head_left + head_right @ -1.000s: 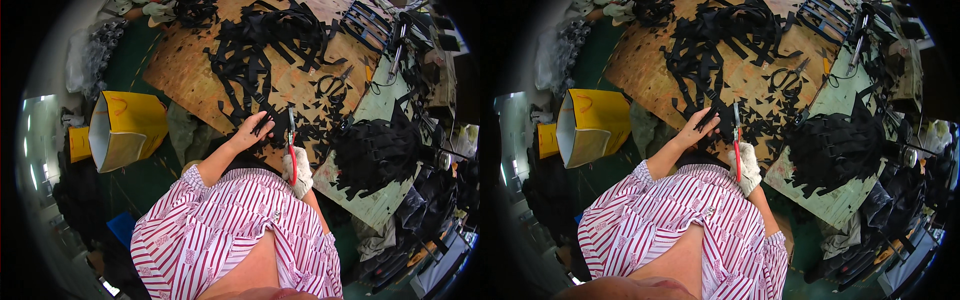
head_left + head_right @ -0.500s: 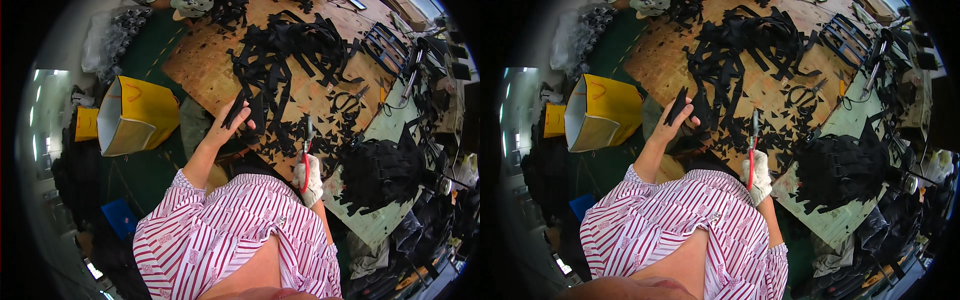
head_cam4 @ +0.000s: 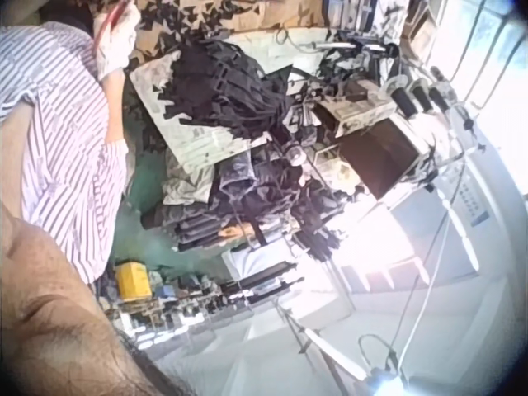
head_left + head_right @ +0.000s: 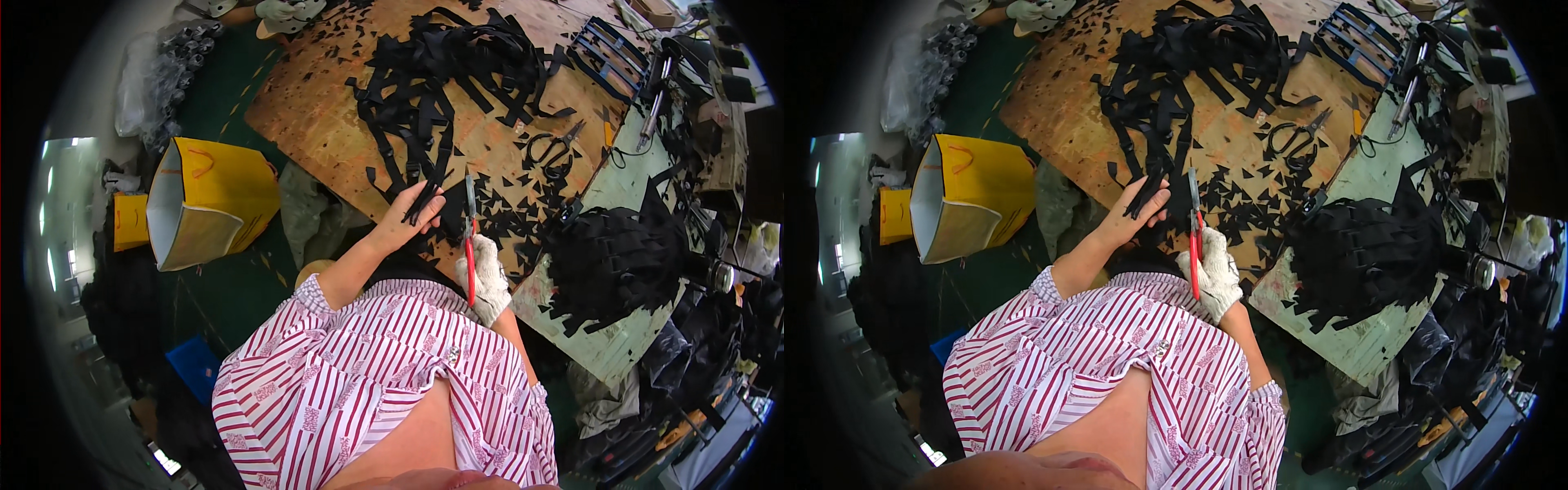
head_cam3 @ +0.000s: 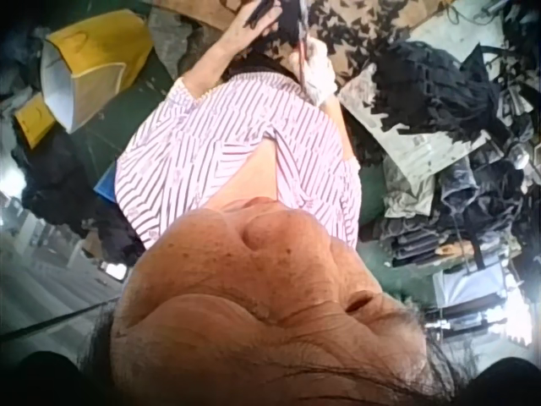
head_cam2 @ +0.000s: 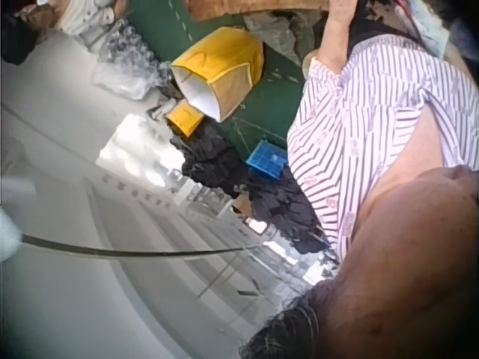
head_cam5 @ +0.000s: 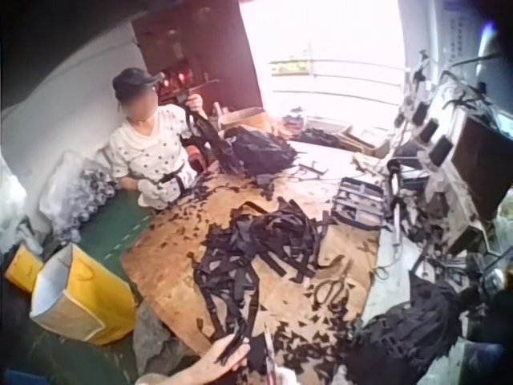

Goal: The person uses red-handled scissors to cut black fabric strips into smaller pieces on a wooden workbench. They repeatedly pick up strips, cut them, and place the cut pieces back onto the table.

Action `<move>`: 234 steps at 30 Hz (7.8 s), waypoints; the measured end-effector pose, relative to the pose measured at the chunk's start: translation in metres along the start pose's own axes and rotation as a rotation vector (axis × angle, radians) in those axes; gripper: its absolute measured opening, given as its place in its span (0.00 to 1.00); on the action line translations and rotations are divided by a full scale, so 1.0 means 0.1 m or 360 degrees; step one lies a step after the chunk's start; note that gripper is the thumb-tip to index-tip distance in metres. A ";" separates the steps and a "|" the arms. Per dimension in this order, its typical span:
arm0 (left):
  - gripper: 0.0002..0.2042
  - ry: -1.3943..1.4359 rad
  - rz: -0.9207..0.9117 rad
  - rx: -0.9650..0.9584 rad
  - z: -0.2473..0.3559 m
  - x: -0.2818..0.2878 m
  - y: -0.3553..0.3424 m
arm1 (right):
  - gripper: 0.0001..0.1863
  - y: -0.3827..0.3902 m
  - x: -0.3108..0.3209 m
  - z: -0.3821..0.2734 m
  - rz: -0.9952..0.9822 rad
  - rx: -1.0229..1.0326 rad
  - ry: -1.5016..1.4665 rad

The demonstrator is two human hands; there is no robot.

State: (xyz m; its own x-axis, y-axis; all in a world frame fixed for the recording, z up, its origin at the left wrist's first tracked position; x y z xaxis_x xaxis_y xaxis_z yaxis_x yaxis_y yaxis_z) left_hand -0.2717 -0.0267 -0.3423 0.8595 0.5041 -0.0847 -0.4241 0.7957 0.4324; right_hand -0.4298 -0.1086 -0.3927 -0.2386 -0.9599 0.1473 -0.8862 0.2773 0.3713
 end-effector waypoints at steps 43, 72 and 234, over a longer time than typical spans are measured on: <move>0.18 -0.1042 0.1127 -0.0020 -0.59 1.37 -1.82 | 0.13 0.08 0.05 0.00 0.0221 -0.0213 -0.1341; 0.21 -0.1175 0.1030 0.0323 -0.50 1.35 -1.80 | 0.06 0.07 -0.01 0.01 0.0226 -0.0372 -0.1098; 0.10 -0.0103 -0.0197 -0.0157 0.10 -0.30 -0.50 | 0.30 0.15 0.26 0.05 0.0437 -0.0009 -0.0133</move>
State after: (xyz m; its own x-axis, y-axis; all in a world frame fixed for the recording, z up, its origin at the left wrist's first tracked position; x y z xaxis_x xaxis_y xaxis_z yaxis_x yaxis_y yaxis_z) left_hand -0.2733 -0.0849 -0.3526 0.9222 0.3798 -0.0725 -0.3369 0.8812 0.3317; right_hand -0.4508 -0.1298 -0.3878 -0.5018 -0.8487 0.1669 -0.7815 0.5275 0.3332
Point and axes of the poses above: each hand's wrist, its own y-axis away from the middle knuckle, its own x-axis out of the back of the hand, z = x × y, the point moved 5 cm from there along -y, towards the middle knuckle, and after that the axes turned 10 degrees about -z, right-handed, at the moved point
